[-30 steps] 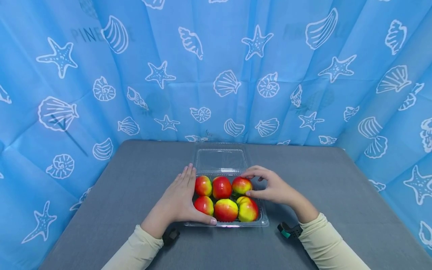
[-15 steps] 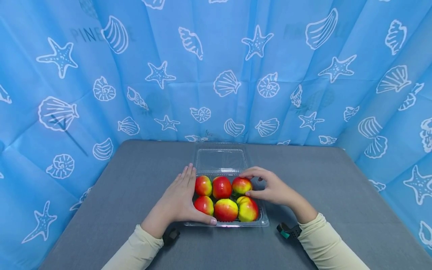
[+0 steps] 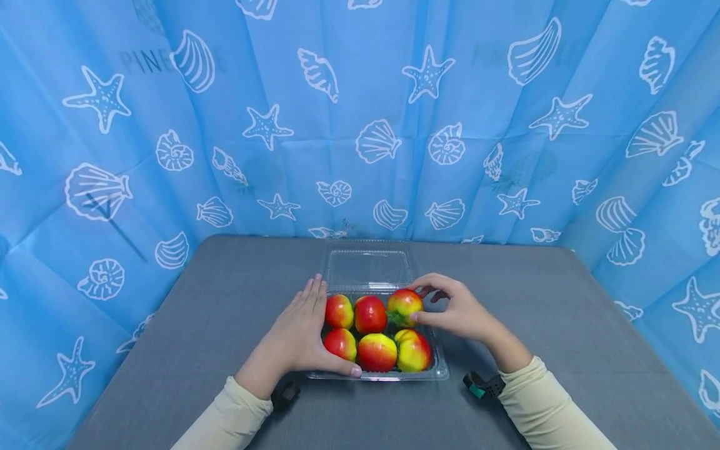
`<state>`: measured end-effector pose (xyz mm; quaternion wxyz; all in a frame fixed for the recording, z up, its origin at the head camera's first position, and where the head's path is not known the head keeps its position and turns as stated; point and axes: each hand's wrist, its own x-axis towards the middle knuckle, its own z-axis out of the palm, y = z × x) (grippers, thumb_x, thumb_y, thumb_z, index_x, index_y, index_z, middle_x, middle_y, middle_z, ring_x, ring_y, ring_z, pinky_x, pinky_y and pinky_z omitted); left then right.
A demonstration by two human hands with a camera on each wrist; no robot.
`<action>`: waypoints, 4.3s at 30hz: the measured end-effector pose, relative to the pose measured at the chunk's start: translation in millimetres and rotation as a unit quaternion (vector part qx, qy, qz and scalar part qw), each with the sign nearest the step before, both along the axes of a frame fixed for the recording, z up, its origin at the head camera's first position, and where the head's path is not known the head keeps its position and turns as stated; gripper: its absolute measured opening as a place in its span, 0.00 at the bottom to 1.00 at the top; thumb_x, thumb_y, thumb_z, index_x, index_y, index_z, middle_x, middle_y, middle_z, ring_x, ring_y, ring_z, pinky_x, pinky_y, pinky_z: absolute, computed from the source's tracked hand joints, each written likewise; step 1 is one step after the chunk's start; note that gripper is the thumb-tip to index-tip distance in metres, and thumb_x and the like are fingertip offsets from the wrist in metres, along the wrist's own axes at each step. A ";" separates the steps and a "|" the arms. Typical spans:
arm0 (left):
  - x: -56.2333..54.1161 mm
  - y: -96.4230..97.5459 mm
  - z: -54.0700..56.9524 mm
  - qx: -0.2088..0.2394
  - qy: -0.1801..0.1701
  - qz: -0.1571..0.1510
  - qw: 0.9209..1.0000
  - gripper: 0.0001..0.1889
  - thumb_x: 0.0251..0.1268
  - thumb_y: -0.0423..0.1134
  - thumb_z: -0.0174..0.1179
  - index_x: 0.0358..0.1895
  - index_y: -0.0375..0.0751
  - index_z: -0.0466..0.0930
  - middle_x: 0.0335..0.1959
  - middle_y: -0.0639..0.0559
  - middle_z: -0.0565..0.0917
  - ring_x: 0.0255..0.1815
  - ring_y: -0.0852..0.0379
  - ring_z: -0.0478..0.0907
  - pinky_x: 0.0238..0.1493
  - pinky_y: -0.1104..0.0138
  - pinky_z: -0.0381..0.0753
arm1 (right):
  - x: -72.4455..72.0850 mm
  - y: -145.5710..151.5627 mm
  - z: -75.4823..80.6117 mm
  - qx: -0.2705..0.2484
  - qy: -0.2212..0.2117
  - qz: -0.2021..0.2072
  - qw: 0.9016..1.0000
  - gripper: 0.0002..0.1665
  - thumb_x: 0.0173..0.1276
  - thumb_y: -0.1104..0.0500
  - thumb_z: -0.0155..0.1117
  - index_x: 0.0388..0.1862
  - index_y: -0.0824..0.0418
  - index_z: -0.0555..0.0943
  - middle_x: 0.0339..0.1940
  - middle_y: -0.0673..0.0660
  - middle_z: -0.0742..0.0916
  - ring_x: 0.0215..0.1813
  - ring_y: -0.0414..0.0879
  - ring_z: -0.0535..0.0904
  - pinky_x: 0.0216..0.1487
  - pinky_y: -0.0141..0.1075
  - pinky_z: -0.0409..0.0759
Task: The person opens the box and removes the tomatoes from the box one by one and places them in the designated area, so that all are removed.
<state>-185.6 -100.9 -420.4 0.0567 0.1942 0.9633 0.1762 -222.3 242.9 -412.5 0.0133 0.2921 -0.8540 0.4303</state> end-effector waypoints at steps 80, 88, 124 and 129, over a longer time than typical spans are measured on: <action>-2.7 1.6 -2.0 0.008 0.003 -0.004 1.000 0.79 0.35 0.86 0.67 0.88 0.40 0.46 0.90 0.42 0.44 0.91 0.39 0.41 0.86 0.41 0.56 | -35.5 91.0 -28.1 -0.127 -0.244 -0.157 0.949 0.39 0.83 0.47 0.61 0.81 0.67 0.64 0.79 0.72 0.70 0.55 0.33 0.81 0.54 0.32 0.88; -1.6 1.2 -1.7 0.009 0.002 0.000 1.000 0.80 0.34 0.87 0.67 0.88 0.40 0.46 0.90 0.42 0.45 0.91 0.39 0.41 0.86 0.41 0.56 | -36.0 92.2 -30.5 -0.167 -0.266 -0.152 0.937 0.38 0.83 0.49 0.61 0.82 0.68 0.65 0.79 0.68 0.70 0.58 0.32 0.80 0.58 0.32 0.87; -1.0 1.3 -4.0 0.009 0.000 0.003 1.000 0.81 0.33 0.88 0.67 0.88 0.39 0.46 0.90 0.42 0.44 0.91 0.39 0.41 0.86 0.41 0.55 | -36.3 94.0 -32.4 -0.181 -0.272 -0.168 0.930 0.24 0.79 0.53 0.67 0.65 0.65 0.75 0.58 0.50 0.80 0.54 0.36 0.81 0.55 0.31 0.88; -1.2 1.5 -3.4 0.009 -0.003 0.004 1.000 0.81 0.33 0.87 0.67 0.88 0.40 0.46 0.90 0.42 0.44 0.91 0.40 0.41 0.86 0.41 0.55 | -36.3 93.8 -31.3 -0.179 -0.275 -0.176 0.928 0.22 0.79 0.52 0.67 0.63 0.63 0.76 0.57 0.50 0.79 0.53 0.37 0.81 0.54 0.31 0.88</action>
